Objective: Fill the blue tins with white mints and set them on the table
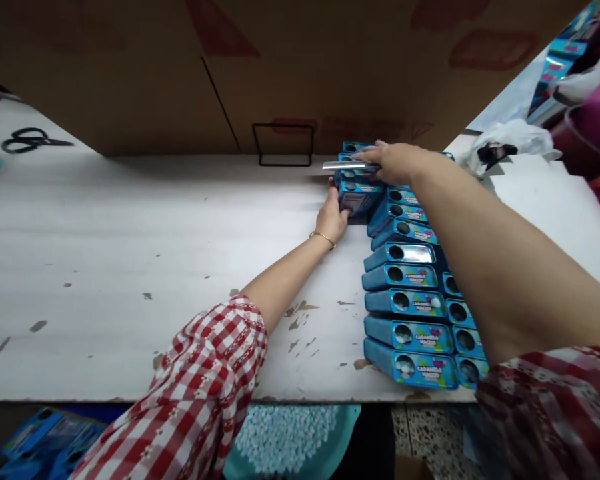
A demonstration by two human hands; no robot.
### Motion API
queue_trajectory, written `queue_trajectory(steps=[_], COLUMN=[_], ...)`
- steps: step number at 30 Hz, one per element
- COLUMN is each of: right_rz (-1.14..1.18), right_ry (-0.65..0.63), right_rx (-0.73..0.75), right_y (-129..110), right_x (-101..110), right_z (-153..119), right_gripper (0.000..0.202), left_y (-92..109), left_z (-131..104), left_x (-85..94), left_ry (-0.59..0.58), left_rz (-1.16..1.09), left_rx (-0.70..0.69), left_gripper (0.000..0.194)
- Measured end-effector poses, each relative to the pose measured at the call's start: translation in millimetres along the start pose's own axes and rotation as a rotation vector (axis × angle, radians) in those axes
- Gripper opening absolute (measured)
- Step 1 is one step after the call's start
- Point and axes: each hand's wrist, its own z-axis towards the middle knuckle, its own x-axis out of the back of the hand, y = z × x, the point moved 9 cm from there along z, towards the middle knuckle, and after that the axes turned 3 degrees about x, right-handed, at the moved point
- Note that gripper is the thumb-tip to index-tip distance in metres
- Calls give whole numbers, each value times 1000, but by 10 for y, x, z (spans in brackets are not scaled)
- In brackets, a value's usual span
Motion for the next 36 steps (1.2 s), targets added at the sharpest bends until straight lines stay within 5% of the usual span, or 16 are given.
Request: queue_trajectory(steps=[2, 5, 7, 9, 11, 13, 16, 18, 21, 23, 29, 36], right_rz=[-65, -90, -13, 98, 216, 404, 643, 703, 689, 636, 475, 360], right_ry=[-121, -31, 50, 72, 13, -130, -307, -385, -493, -532, -454, -485], right_rx=[49, 36, -11, -79, -154, -212, -359, -458, -509, -493, -531, -661], right_y=[-159, -505, -791, -1075, -1335, -1590, -1886, -2040, -2256, -2361, -2448, -2402], right_x=[130, 626, 866, 874, 620, 144, -649, -1089, -1494, -1578, -1474, -1559], right_z=[-232, -839, -1384, -1988, -2602, -3189, -3944, -4296, -4542, -4549, -4387, -4616], right_gripper=[42, 48, 37, 27, 25, 25, 25, 26, 31, 33, 27, 18], left_y=[-5, 56, 126, 192, 179, 6, -610, -1213, -2132, -2467, -2956, -3074], left_z=[-102, -537, -986, -1539, -2189, -2944, -4233, -5083, -6049, -6388, -6630, -7078], left_x=[41, 415, 918, 1617, 2440, 3264, 4227, 4547, 4372, 4087, 3530, 3429], left_ry=[-42, -59, -11, 113, 319, 575, 907, 990, 697, 547, 391, 350], left_rz=[-10, -25, -59, -79, -45, 53, 231, 301, 299, 227, 114, 113], left_rx=[-6, -4, -10, -46, -80, -58, 156, 482, 1083, 1215, 1257, 1140], left_gripper=[87, 78, 68, 61, 58, 57, 52, 44, 37, 33, 33, 36])
